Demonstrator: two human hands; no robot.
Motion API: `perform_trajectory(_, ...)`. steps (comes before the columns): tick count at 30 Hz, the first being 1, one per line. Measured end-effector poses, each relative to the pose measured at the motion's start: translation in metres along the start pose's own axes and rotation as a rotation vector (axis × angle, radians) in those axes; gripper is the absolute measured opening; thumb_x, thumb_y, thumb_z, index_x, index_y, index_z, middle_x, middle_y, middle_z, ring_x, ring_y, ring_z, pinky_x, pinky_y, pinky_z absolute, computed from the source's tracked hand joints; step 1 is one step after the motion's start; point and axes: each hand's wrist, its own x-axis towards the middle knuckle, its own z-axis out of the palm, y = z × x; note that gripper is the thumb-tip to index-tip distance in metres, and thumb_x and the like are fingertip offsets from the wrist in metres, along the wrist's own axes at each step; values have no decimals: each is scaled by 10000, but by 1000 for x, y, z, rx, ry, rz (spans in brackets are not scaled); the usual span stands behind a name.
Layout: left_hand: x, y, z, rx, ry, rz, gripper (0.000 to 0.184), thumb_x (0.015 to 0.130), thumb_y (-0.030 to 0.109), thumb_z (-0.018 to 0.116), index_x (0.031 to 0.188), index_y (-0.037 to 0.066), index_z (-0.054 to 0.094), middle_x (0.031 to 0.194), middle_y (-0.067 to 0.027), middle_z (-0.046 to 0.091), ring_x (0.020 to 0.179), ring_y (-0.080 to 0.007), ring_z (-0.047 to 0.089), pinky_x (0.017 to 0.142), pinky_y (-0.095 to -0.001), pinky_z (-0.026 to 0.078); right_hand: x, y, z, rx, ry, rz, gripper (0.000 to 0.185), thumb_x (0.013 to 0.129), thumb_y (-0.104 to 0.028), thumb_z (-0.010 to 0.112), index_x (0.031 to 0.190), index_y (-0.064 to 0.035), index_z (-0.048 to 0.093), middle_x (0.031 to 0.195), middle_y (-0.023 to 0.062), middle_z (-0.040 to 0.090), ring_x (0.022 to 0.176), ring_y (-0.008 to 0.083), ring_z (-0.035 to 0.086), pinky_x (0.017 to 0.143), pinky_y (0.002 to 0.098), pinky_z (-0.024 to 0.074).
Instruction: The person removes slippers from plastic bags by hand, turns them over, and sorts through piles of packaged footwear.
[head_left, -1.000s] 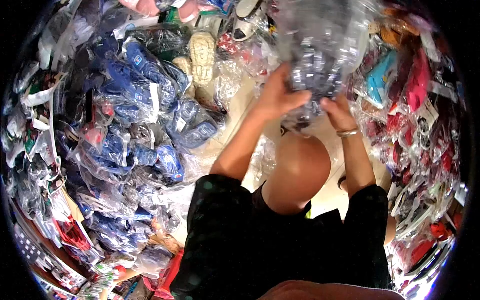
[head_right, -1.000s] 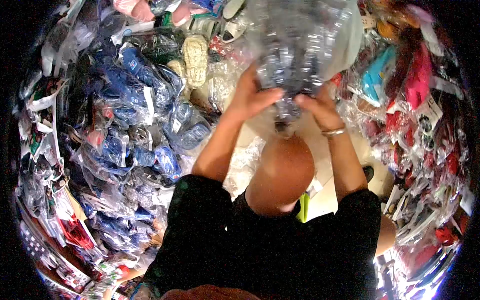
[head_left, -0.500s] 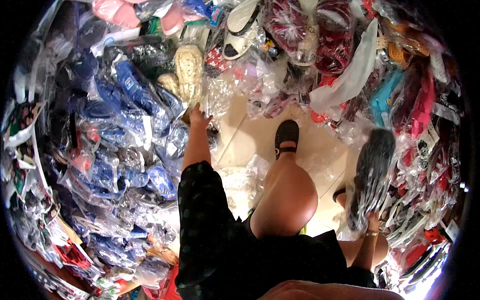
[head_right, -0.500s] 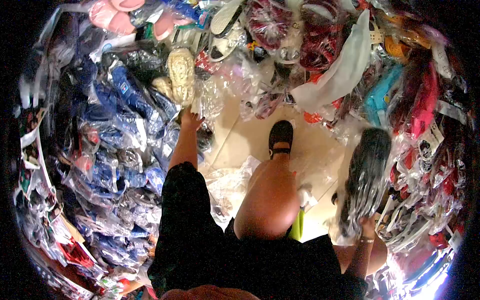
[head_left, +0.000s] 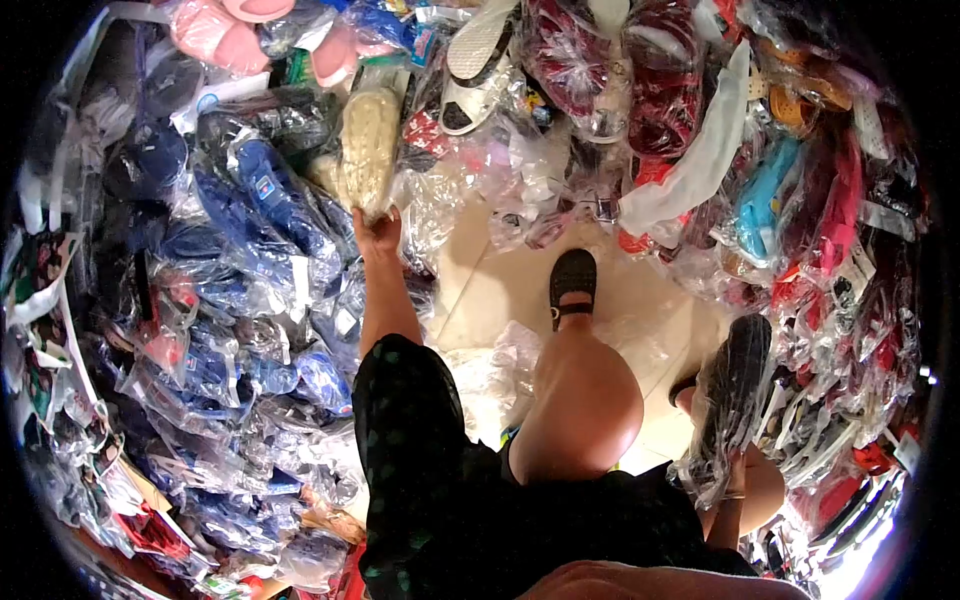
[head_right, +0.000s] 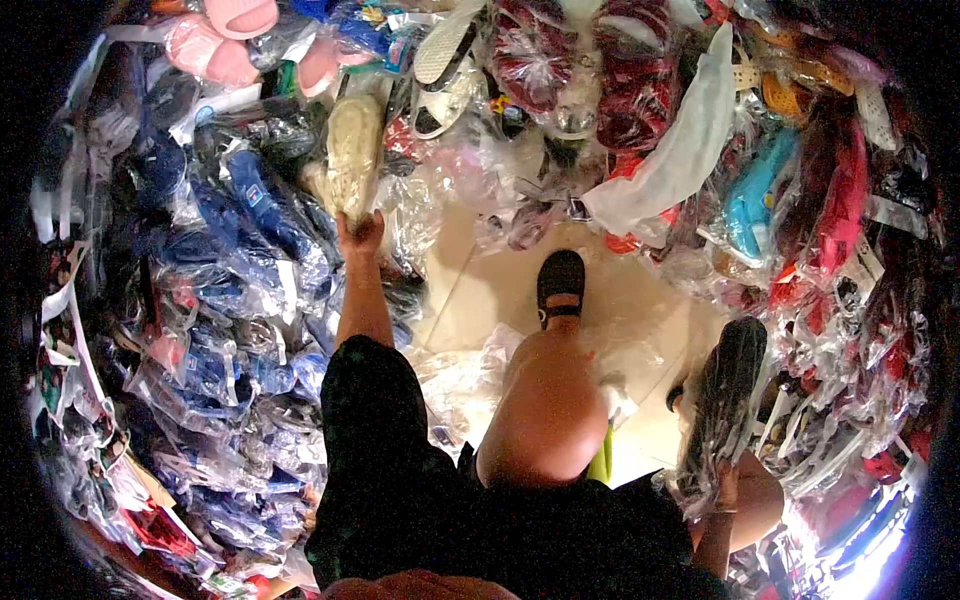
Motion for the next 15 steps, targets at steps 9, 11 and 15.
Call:
perform_trajectory(9,-39,21,56,305,-128,232,382,794,285,609,1085,51,530,1070,-106,563,919,-226,563,666,-316,541,3,-3,35,120,-40,-9,619,773,-305,644,1268,-45,380,1127,100,524,999,239,522,848,369,443)
perform_trajectory(11,-93,9,76,270,-151,262,404,790,301,587,1104,53,530,1036,-84,589,927,-229,580,727,-314,534,-4,-8,45,164,-54,4,594,784,-274,641,1266,-45,382,1126,106,528,1001,246,527,850,374,449)
perform_trajectory(15,-154,7,84,351,-302,248,443,788,265,586,1163,49,490,1141,-108,549,982,-254,569,799,-354,527,-1,12,42,189,-31,-62,574,778,-230,656,1258,-49,399,1125,104,536,992,243,538,840,360,464)
